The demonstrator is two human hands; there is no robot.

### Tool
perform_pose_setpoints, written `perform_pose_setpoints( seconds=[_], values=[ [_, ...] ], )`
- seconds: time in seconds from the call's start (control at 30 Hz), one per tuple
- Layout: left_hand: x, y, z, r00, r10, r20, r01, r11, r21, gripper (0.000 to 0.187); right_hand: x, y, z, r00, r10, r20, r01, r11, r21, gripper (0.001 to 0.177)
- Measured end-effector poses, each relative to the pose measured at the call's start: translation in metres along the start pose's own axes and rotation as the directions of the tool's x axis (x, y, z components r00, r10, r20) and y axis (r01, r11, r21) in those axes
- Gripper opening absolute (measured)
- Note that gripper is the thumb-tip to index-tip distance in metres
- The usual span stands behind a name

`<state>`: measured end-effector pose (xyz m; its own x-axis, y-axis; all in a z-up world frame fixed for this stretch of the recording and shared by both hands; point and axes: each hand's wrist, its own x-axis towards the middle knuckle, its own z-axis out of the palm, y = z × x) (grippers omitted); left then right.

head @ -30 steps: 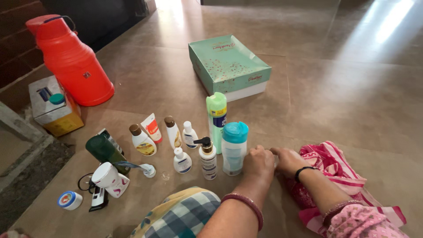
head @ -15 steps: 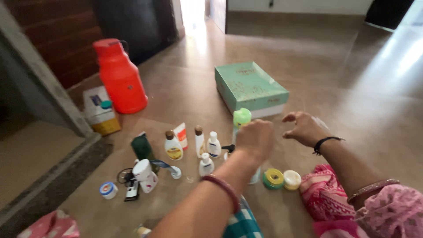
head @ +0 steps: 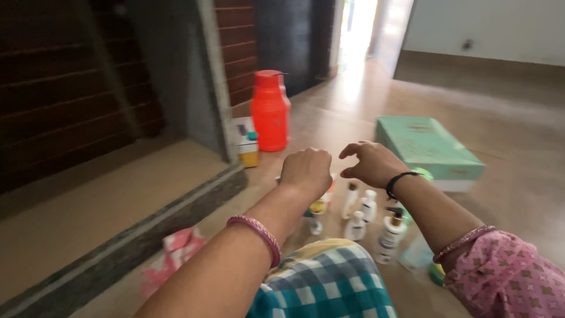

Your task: The person picks up various toiletries and small containers from a tiled bathroom ledge, places them on the floor, and then wipes the ledge with a cloth. The person handles bottles, tubes, and jars one at a time, then cleans the surface.

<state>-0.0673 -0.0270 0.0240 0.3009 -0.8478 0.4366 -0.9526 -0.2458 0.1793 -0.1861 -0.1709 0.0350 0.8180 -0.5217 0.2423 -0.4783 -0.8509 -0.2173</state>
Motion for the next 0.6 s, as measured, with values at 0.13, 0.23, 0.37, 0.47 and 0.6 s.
perform_pose_setpoints(
  seconds=[0.13, 0.23, 0.37, 0.47, 0.6],
  values=[
    [-0.024, -0.050, -0.036, 0.986, -0.165, 0.036, 0.163, 0.985, 0.051, 0.025, 0.033, -0.078, 0.018, 0.990, -0.014, 0.141, 0.000, 0.995, 0.098, 0.049],
    [-0.046, -0.099, -0.051, 0.960, -0.280, -0.003, 0.280, 0.958, 0.061, 0.022, 0.061, -0.131, 0.043, 0.969, -0.085, 0.232, 0.044, 0.984, 0.174, 0.050],
    [-0.086, -0.162, -0.060, 0.913, -0.408, -0.009, 0.403, 0.899, 0.171, 0.020, 0.089, -0.195, 0.084, 0.937, -0.284, 0.203, 0.265, 0.957, 0.117, 0.050],
    [-0.115, -0.202, -0.057, 0.881, -0.472, -0.025, 0.467, 0.860, 0.206, 0.019, 0.100, -0.236, 0.116, 0.906, -0.345, 0.244, 0.312, 0.936, 0.165, 0.050],
    [-0.147, -0.252, -0.044, 0.826, -0.561, -0.047, 0.559, 0.808, 0.185, 0.018, 0.104, -0.276, 0.156, 0.849, -0.477, 0.228, 0.431, 0.874, 0.224, 0.050]
  ],
)
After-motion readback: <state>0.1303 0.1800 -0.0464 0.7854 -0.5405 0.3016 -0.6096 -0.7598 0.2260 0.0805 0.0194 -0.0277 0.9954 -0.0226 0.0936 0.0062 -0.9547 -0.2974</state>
